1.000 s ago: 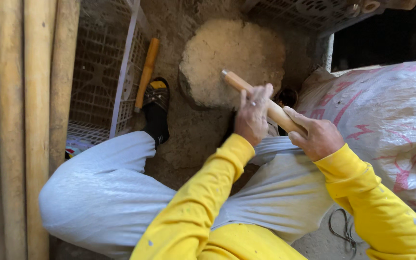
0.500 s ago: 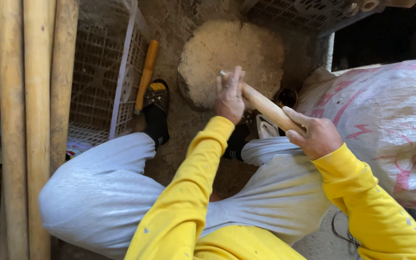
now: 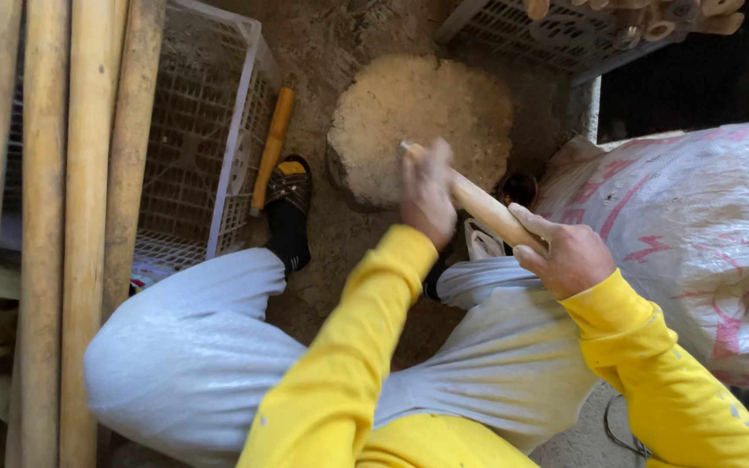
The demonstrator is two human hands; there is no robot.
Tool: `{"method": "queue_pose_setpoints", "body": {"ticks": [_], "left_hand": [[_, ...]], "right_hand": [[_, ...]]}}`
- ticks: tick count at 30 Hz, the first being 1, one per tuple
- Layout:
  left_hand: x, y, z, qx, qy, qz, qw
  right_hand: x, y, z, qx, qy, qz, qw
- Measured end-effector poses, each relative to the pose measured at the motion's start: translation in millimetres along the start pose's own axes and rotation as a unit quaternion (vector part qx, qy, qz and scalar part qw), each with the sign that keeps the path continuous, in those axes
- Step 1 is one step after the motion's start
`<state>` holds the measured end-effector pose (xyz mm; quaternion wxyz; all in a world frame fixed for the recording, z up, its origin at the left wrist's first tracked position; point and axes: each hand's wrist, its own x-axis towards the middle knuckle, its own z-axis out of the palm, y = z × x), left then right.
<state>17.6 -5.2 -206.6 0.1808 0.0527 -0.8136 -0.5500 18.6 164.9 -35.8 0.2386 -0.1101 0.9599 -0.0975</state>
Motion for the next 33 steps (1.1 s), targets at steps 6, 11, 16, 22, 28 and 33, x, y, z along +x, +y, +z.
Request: {"method": "queue_pose_setpoints", "body": {"ticks": [6,11,16,22,28,33], "left_hand": [[2.7,-2.2,-7.1,0.008,-0.004,0.012,1.000],[23.5,-17.3,-12.8,0.042,0.009,-0.035,0.998],[6.1,-6.8,-4.1,0.038,-0.010,0.055,0.998],[7.8,20.1,-13.1,0.059,-0.104,-0.164,0.979],[-1.7,0.4,4.4,-0.016,-0.008,-0.019,1.000],[-2.3,6.1,4.5,0.005,-0.020,-0.006,1.000]], "right_hand": [[-1.1,-7.0,1.8,-0.022,-0.008,-0.006,1.000],[-0.5,-6.2,1.4,-0.035,-0.005,0.020,0.999],[1.3,-1.2,4.1,-0.035,0.007,-0.015,0.999],[0.0,1.5,4.2,-0.046,0.033,-0.007,0.998],[-2.3,2.3,2.3,0.006,0.034,-0.029,0.999],[-3.5,4.5,-0.6,0.053,0.079,-0.062,0.994]]}}
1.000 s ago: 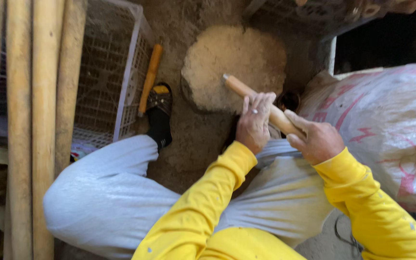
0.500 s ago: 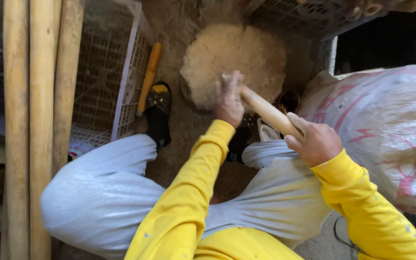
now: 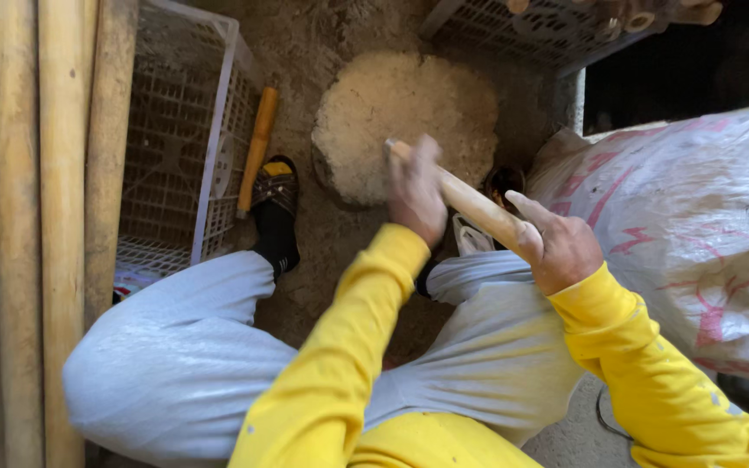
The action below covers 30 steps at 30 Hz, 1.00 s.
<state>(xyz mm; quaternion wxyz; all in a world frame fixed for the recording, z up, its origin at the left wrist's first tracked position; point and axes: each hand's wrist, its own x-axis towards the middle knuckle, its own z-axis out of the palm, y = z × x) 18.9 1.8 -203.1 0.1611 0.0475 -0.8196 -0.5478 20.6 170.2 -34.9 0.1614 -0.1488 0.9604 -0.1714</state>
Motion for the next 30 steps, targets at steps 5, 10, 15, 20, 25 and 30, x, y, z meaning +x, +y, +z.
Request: {"method": "queue_pose_setpoints", "body": {"ticks": [5,10,15,20,25,30], "left_hand": [[-5.3,31.8,-8.1,-0.025,0.001,0.034,0.999],[16.0,1.9,-6.6,-0.025,0.030,-0.013,0.999],[23.4,-7.8,-7.1,-0.015,0.025,-0.033,0.999],[2.1,60.0,-23.1,-0.019,0.010,0.007,1.000],[-36.1,117.6,-38.7,-0.074,-0.034,0.136,0.987],[-47.3,82.2,-22.8,-0.063,-0.008,-0.038,0.997]], "right_hand": [[-0.9,1.3,1.4,0.005,0.022,-0.025,0.999],[7.0,11.6,-3.6,0.000,0.148,-0.181,0.972],[8.8,18.2,2.1,0.367,0.116,0.043,0.922],[7.7,22.0,11.9,0.434,0.109,-0.030,0.894],[3.6,24.2,17.9,0.461,0.112,-0.032,0.879],[-3.1,26.9,26.0,0.479,0.117,-0.012,0.870]]}}
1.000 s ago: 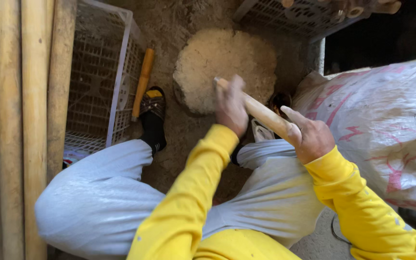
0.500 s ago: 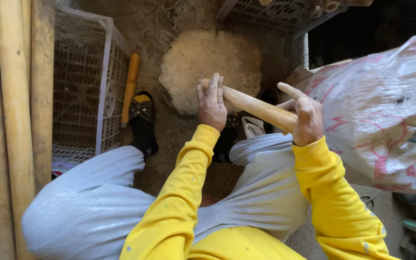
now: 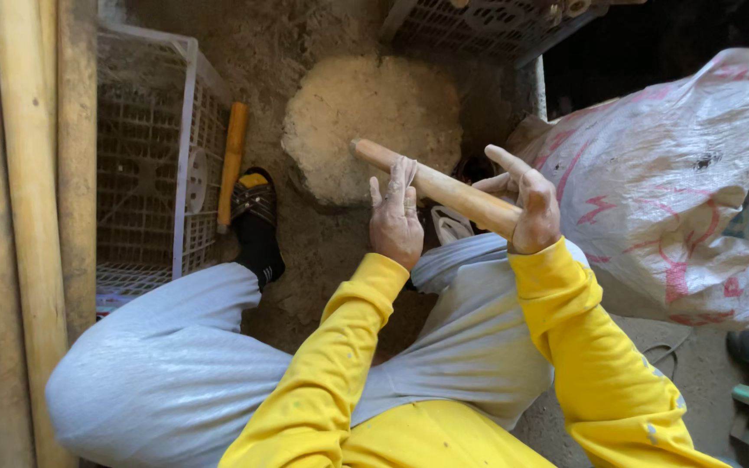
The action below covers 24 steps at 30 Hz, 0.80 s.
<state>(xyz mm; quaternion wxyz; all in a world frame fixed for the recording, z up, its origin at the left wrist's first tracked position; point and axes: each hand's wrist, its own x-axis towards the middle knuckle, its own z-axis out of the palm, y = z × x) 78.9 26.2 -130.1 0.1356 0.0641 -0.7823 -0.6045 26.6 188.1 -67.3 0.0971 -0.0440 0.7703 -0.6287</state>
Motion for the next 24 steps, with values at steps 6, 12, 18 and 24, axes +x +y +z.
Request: {"method": "queue_pose_setpoints", "body": {"ticks": [6,12,18,24], "left_hand": [[-14.2,-0.6,17.4,-0.027,-0.036,0.131,0.990],[-9.1,22.8,13.2,0.018,-0.002,0.119,0.993],[-11.9,31.8,8.6,-0.023,-0.032,0.166,0.985],[-0.2,41.5,0.1,-0.045,-0.034,0.172,0.984]], "right_hand": [[-4.6,16.6,-4.8,0.063,0.010,0.016,0.998],[-8.5,30.4,-8.5,0.125,0.016,0.044,0.991],[-10.8,31.7,-8.0,0.132,0.024,0.054,0.989],[-9.9,25.5,-2.4,0.152,0.025,0.062,0.986]]}}
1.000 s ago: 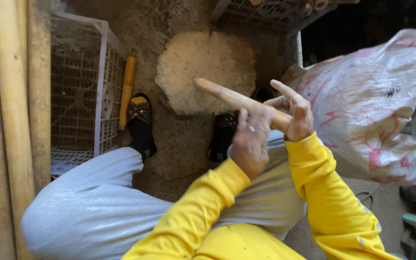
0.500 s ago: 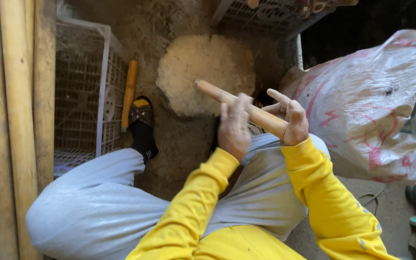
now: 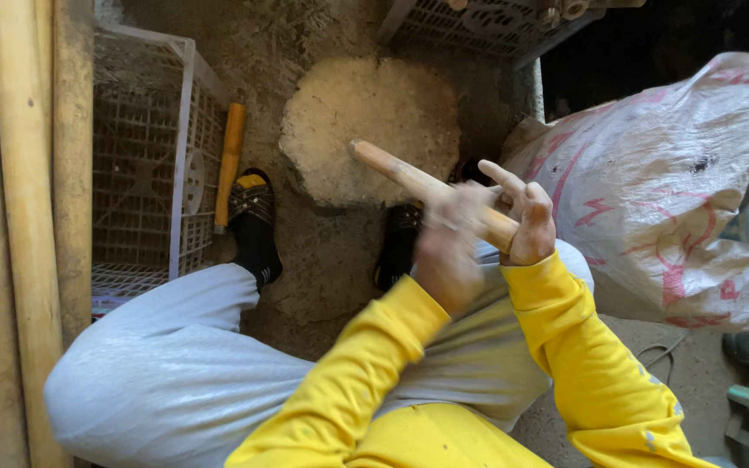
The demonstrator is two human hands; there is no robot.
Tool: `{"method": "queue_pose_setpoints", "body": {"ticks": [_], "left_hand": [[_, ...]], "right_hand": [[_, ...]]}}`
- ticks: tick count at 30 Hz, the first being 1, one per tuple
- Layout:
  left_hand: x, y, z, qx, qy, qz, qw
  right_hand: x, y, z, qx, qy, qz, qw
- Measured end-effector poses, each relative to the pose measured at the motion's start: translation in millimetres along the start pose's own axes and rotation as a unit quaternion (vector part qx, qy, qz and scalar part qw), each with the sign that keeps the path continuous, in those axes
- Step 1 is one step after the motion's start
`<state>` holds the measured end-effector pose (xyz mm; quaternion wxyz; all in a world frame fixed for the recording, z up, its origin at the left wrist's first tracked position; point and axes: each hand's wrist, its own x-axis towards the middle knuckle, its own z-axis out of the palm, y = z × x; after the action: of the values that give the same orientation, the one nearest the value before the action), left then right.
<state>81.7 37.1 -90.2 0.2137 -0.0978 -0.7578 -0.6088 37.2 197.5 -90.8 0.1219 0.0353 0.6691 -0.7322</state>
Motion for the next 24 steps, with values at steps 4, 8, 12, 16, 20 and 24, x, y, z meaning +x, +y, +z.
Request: {"method": "queue_pose_setpoints", "body": {"ticks": [4,8,12,16,20,24], "left_hand": [[-8.8,6.3,7.7,-0.017,-0.008,0.005,1.000],[-13.8,-12.3,5.2,-0.002,0.001,-0.096,0.995],[-23.0,3.3,3.0,-0.027,0.001,-0.008,1.000],[-11.5,-1.6,-11.0,0.042,0.013,-0.059,0.997],[-10.5,3.9,-20.6,-0.011,0.011,-0.066,0.998],[-19.6,7.6,-19.6,-0.042,0.004,-0.057,0.997]], "right_hand": [[-2.5,-7.4,5.0,-0.018,0.011,0.011,1.000],[-4.1,-12.0,12.8,0.061,0.011,0.031,0.998],[-3.0,-15.8,21.2,0.034,-0.019,-0.006,0.999],[-7.8,-19.2,31.9,-0.067,-0.017,-0.102,0.992],[-11.0,-24.8,40.8,-0.122,-0.011,-0.106,0.987],[-11.3,-29.9,47.7,-0.132,-0.010,-0.109,0.985]]}}
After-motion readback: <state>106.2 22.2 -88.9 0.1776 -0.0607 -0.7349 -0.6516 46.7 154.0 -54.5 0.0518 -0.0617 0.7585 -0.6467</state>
